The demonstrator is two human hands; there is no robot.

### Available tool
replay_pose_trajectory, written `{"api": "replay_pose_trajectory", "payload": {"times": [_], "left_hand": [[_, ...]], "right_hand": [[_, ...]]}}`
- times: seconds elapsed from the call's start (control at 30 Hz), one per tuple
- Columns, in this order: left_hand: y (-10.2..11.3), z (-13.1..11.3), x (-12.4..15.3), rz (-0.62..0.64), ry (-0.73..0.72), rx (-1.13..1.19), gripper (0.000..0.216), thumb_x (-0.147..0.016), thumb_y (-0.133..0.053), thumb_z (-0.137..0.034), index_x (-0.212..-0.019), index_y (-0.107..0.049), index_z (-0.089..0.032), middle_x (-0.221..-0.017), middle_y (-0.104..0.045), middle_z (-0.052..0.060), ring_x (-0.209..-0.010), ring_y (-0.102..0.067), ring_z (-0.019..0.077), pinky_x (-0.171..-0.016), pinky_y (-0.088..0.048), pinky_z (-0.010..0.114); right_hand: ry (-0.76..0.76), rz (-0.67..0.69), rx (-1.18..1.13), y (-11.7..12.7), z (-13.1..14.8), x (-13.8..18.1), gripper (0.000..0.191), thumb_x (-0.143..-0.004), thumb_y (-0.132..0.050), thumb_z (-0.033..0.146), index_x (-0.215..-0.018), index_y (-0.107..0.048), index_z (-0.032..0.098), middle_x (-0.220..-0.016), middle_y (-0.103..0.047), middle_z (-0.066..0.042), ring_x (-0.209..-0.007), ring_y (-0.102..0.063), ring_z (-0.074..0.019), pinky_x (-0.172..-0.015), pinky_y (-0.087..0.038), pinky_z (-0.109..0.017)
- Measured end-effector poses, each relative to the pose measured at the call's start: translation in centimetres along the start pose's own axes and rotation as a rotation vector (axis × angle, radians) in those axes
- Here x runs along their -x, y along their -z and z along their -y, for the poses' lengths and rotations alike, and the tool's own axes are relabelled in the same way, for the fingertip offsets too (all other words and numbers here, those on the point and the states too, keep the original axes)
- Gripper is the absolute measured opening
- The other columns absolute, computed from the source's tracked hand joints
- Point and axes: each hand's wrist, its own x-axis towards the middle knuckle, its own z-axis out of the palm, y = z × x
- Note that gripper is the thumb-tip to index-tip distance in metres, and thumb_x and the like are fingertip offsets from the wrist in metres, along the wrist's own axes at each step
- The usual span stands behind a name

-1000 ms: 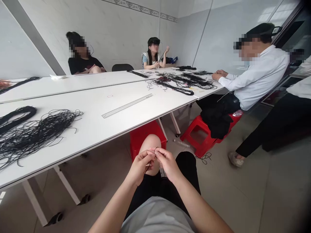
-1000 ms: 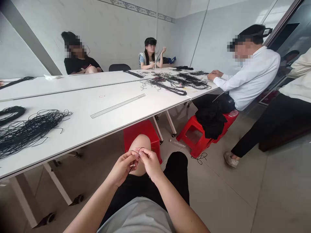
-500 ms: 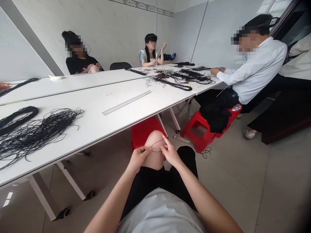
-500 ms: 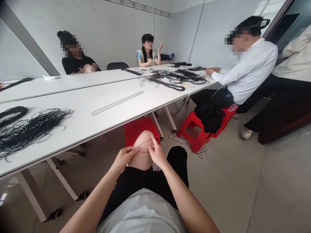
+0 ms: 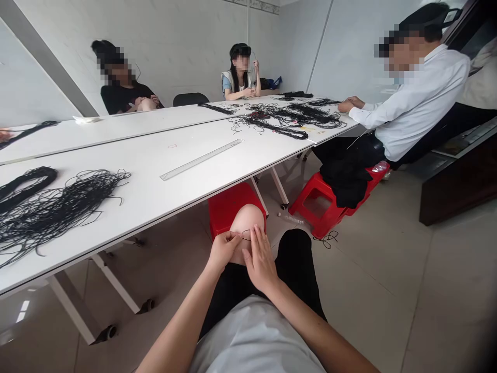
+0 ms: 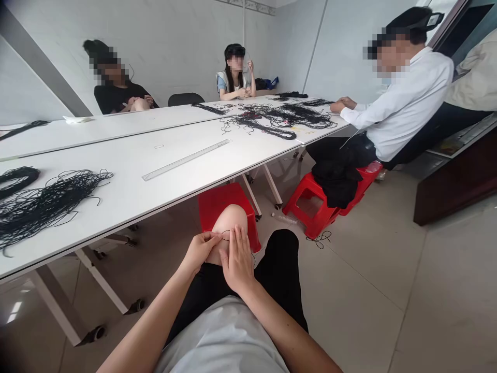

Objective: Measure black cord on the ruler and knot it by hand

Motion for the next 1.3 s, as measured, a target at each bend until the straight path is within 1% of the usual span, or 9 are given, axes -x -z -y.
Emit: {"api": "replay_pose_trajectory", "payload": {"times": [0.07, 0.13, 0.23, 0.4, 0.57, 0.83, 1.07, 1.3], "left_hand": [[0.0, 0.1, 0.0, -0.004, -0.005, -0.011, 0.034, -0.066, -0.069, -0.048, -0.071, -0.069, -0.015, -0.07, -0.066, 0.003, -0.064, -0.054, 0.014, -0.06, -0.038, 0.023], [0.1, 0.0, 0.0, -0.006, -0.012, -0.02, 0.033, -0.066, -0.069, -0.048, -0.07, -0.069, -0.015, -0.07, -0.066, 0.003, -0.064, -0.055, 0.0142, -0.06, -0.038, 0.023], [0.3, -0.1, 0.0, -0.001, -0.016, -0.03, 0.034, -0.065, -0.068, -0.049, -0.07, -0.069, -0.015, -0.069, -0.066, 0.003, -0.062, -0.054, 0.0141, -0.057, -0.037, 0.023], [0.6, -0.4, 0.2, 0.021, -0.001, -0.04, 0.034, -0.063, -0.07, -0.048, -0.069, -0.069, -0.014, -0.061, -0.063, 0.002, -0.053, -0.049, 0.0122, -0.049, -0.033, 0.023], [0.9, -0.6, -0.3, 0.057, 0.015, -0.043, 0.035, -0.063, -0.07, -0.047, -0.069, -0.069, -0.013, -0.058, -0.059, 0.0, -0.049, -0.043, 0.0093, -0.047, -0.031, 0.022], [1.2, -1.1, -1.0, 0.067, -0.01, -0.022, 0.035, -0.063, -0.071, -0.048, -0.07, -0.069, -0.013, -0.065, -0.062, 0.002, -0.058, -0.05, 0.0119, -0.054, -0.036, 0.022], [1.3, -1.4, -1.3, 0.08, -0.014, -0.028, 0.033, -0.066, -0.069, -0.047, -0.065, -0.065, -0.015, -0.056, -0.054, -0.002, -0.051, -0.042, 0.0095, -0.05, -0.031, 0.022], [1.5, -1.6, -1.6, 0.083, -0.024, -0.031, 0.034, -0.064, -0.071, -0.049, -0.065, -0.066, -0.015, -0.053, -0.052, -0.002, -0.05, -0.041, 0.0094, -0.049, -0.029, 0.023]], "right_hand": [[0.005, 0.013, 0.039, -0.5, 0.6, 0.3, 0.066, -0.097, -0.031, 0.038, -0.149, 0.0, 0.01, -0.155, -0.011, -0.015, -0.142, -0.009, -0.0275, -0.111, -0.025, -0.052], [0.012, 0.01, 0.064, -0.6, 0.8, 0.6, 0.07, -0.097, -0.031, 0.041, -0.149, 0.003, 0.009, -0.155, -0.007, -0.016, -0.142, -0.007, -0.029, -0.111, -0.023, -0.054], [0.026, 0.019, 0.085, -0.5, 1.0, 1.2, 0.071, -0.097, -0.031, 0.043, -0.149, 0.003, 0.009, -0.155, -0.006, -0.016, -0.142, -0.007, -0.0287, -0.111, -0.024, -0.053], [0.025, 0.045, 0.095, -1.1, 1.1, 1.5, 0.074, -0.096, -0.03, 0.046, -0.148, 0.004, 0.007, -0.155, -0.006, -0.017, -0.142, -0.007, -0.0282, -0.112, -0.025, -0.05], [0.061, 0.031, 0.114, -1.6, 0.5, 0.6, 0.08, -0.094, -0.03, 0.053, -0.148, 0.006, 0.006, -0.154, -0.005, -0.018, -0.142, -0.006, -0.0304, -0.111, -0.024, -0.052], [0.083, 0.055, 0.159, -1.5, -0.1, -1.1, 0.084, -0.092, -0.027, 0.059, -0.148, 0.005, 0.005, -0.154, -0.003, -0.017, -0.142, -0.004, -0.0299, -0.113, -0.017, -0.052], [0.083, 0.073, 0.186, -1.6, -0.5, -2.1, 0.084, -0.092, -0.024, 0.061, -0.148, 0.003, 0.005, -0.155, 0.0, -0.017, -0.142, 0.0, -0.0291, -0.114, -0.013, -0.05], [0.096, 0.116, 0.184, -1.2, -0.8, -2.8, 0.084, -0.092, -0.024, 0.062, -0.148, 0.001, 0.005, -0.155, -0.001, -0.015, -0.142, 0.003, -0.0281, -0.114, -0.012, -0.051]]}}
